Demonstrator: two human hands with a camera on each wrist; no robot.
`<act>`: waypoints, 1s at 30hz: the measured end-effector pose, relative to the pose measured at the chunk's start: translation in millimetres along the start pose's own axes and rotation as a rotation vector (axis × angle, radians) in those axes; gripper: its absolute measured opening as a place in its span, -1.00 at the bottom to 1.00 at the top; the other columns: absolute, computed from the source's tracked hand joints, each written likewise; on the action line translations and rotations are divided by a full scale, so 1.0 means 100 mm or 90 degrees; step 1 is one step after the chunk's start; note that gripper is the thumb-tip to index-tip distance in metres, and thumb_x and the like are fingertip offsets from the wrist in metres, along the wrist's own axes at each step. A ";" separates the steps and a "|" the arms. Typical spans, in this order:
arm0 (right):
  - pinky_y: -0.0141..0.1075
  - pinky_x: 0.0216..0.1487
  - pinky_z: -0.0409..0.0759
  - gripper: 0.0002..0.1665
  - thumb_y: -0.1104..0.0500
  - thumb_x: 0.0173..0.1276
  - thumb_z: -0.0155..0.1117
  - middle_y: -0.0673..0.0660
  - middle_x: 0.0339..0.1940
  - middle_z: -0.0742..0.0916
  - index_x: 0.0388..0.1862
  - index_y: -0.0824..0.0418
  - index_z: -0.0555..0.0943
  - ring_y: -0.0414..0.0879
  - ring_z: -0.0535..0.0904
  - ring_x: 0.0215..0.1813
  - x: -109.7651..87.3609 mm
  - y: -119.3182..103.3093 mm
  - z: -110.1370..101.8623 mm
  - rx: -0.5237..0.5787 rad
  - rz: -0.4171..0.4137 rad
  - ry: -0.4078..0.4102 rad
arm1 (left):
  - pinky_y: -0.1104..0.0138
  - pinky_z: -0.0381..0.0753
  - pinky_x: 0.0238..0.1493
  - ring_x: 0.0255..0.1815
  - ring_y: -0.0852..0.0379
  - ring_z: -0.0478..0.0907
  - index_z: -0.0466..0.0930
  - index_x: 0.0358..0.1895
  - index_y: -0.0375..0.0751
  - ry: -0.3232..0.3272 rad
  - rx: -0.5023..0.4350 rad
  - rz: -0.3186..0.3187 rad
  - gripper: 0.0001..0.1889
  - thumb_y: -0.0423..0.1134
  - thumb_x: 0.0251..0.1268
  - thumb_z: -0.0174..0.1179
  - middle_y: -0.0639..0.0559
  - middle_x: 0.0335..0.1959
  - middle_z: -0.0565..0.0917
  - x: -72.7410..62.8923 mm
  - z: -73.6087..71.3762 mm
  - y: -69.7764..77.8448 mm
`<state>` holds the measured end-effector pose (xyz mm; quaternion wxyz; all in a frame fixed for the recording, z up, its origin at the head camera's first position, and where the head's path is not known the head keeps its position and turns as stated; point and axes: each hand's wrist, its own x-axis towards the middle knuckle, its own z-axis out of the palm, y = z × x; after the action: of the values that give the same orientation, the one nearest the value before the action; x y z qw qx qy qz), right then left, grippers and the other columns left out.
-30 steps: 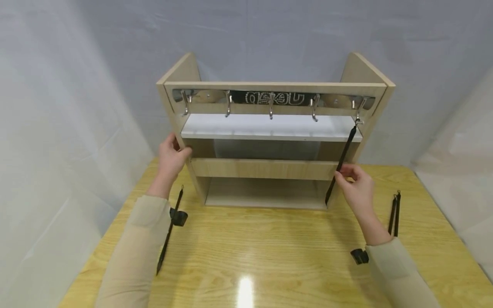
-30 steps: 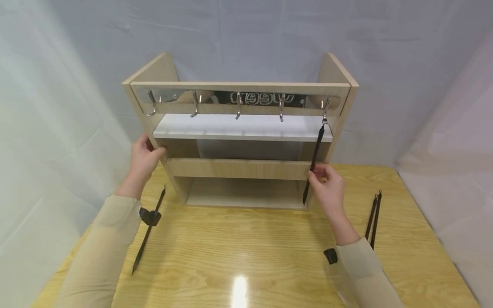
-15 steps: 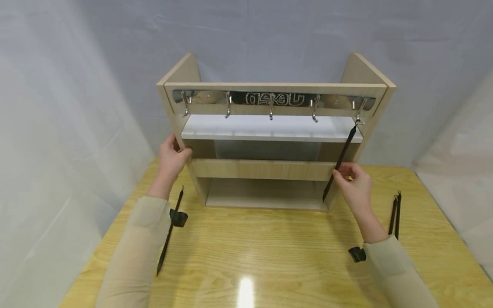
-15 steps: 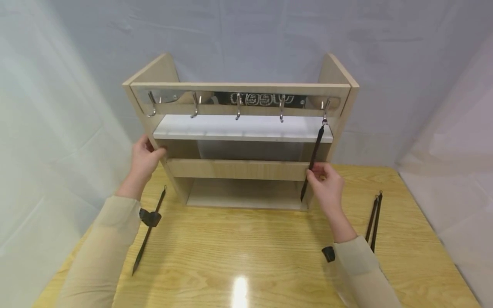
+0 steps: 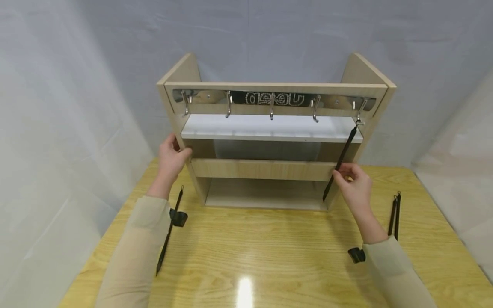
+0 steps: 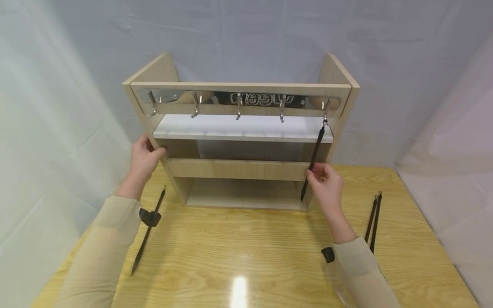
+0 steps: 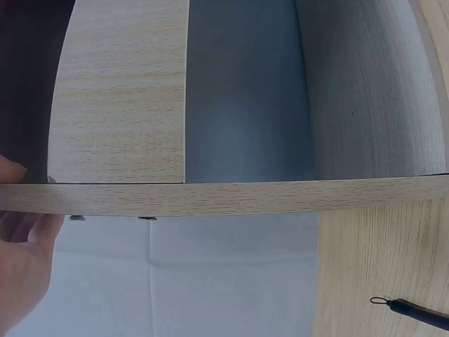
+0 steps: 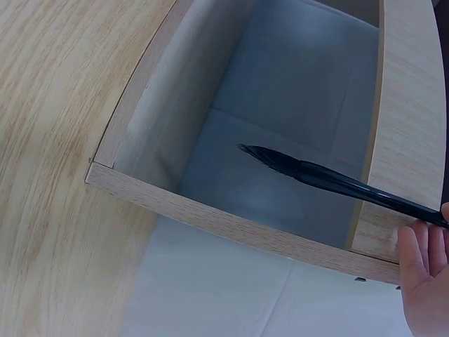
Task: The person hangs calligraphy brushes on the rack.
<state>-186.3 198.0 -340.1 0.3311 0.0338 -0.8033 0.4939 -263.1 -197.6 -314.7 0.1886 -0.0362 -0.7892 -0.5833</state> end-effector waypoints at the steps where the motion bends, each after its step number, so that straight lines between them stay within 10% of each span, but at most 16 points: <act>1: -0.71 -0.43 0.37 -0.83 0.47 0.06 0.18 0.36 -0.43 0.59 -0.35 0.58 0.49 -0.49 0.41 -0.44 0.00 0.00 0.00 0.000 -0.002 -0.002 | 0.30 0.50 -0.11 -0.10 -0.01 0.42 0.34 0.10 -0.39 0.001 0.002 0.000 -0.51 -0.55 -0.04 0.00 -0.25 -0.09 0.50 0.00 0.00 0.00; 30: -0.67 -0.41 0.46 -0.82 0.42 0.06 0.22 0.22 -0.39 0.62 -0.32 0.50 0.54 -0.44 0.46 -0.41 -0.01 0.35 -0.02 0.036 0.027 0.007 | 0.19 0.47 -0.01 -0.04 -0.09 0.42 0.32 0.11 -0.42 -0.010 -0.008 0.016 -0.49 -0.57 -0.05 -0.01 -0.29 -0.05 0.48 -0.02 0.02 0.00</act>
<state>-197.8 217.4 -366.9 0.3237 0.0232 -0.7875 0.5239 -261.8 -195.7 -316.3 0.1893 -0.0522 -0.7866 -0.5855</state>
